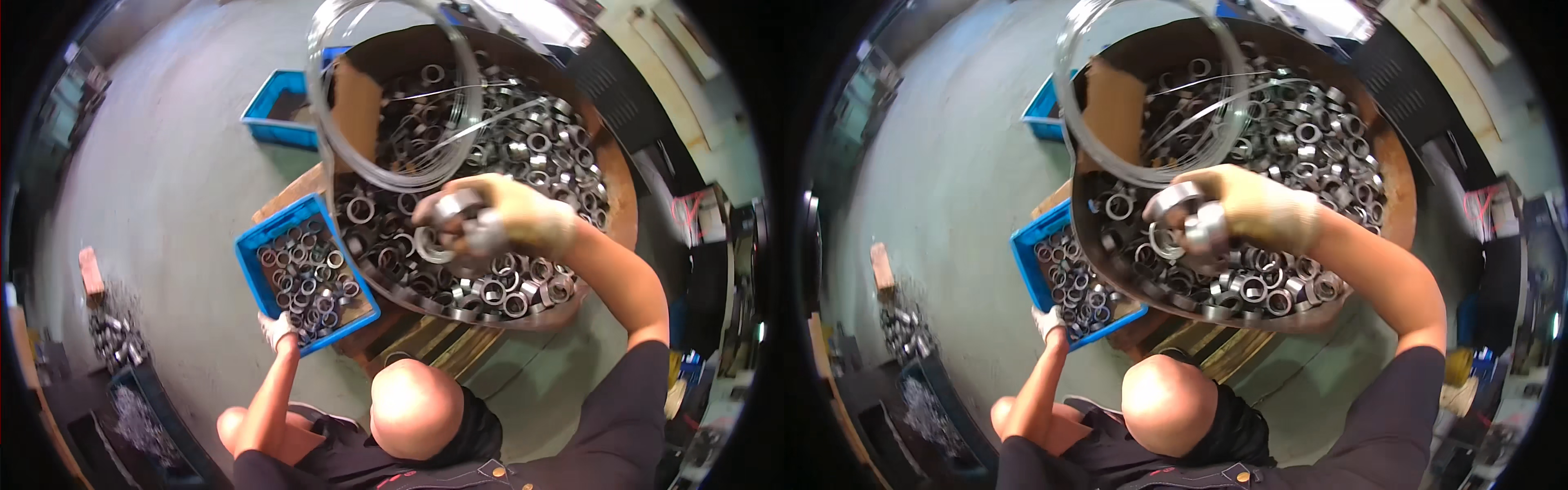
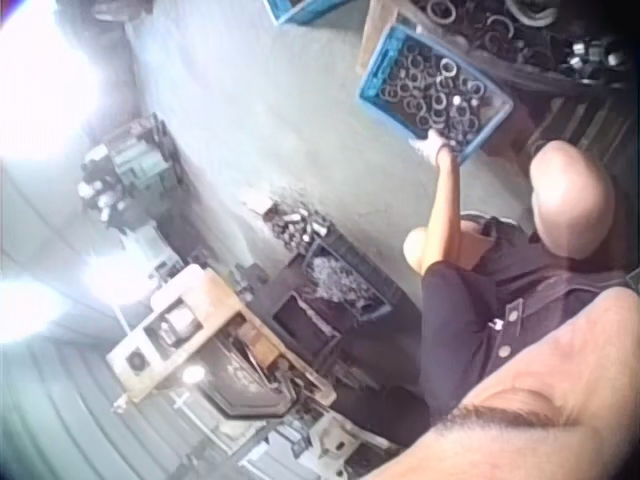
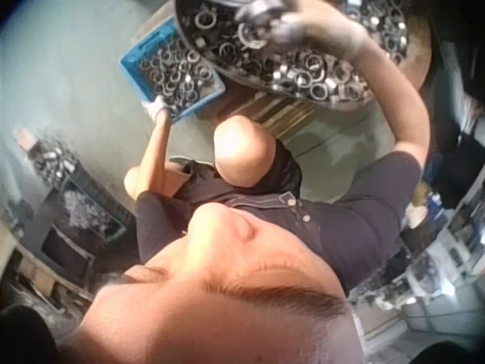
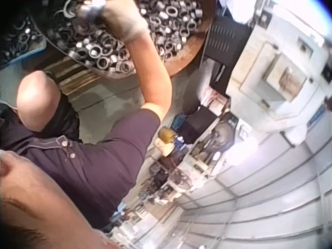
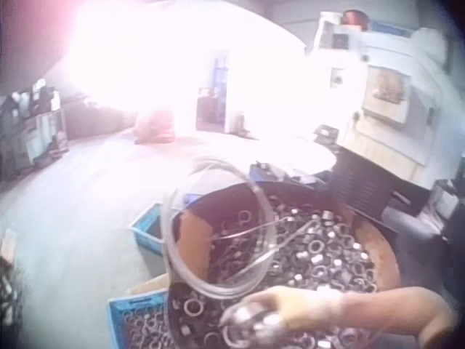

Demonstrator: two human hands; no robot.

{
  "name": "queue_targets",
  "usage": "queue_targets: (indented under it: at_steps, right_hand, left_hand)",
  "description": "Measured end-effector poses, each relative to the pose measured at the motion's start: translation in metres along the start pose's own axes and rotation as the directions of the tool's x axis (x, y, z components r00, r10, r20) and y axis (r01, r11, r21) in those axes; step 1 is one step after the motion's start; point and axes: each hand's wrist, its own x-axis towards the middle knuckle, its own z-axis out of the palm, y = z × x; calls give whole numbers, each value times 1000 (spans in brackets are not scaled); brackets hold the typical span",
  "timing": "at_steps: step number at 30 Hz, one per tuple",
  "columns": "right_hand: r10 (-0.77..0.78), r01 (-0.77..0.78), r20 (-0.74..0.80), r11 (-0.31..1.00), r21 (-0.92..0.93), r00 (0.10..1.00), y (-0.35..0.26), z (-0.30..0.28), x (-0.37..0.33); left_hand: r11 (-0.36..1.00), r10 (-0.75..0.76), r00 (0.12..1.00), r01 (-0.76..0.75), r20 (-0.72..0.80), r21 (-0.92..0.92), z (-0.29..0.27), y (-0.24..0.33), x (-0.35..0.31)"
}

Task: The person sits on the floor and transfers small, cylindrical metal parts from a large metal bin into a blue plastic crate. They use gloved hands to pick up handfuls of parts and place them into the crate, repeating this action throughout the video.

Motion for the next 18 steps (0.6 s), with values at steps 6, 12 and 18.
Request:
queue_targets:
  at_steps: [6,12,18]
  right_hand:
    - [51,-95,93,827,555,994,-44,50,-9]
    - [-197,342,332,817,-464,922,-51,119,74]
    - [-80,445,451,389,-807,889,6,146,134]
  left_hand:
    - [993,-61,998,61,1,101,10,18,-5]
    - [1000,-7,1000,7,15,0,5,2,-4]
    - [995,51,998,-47,42,-91,9,-12,8]
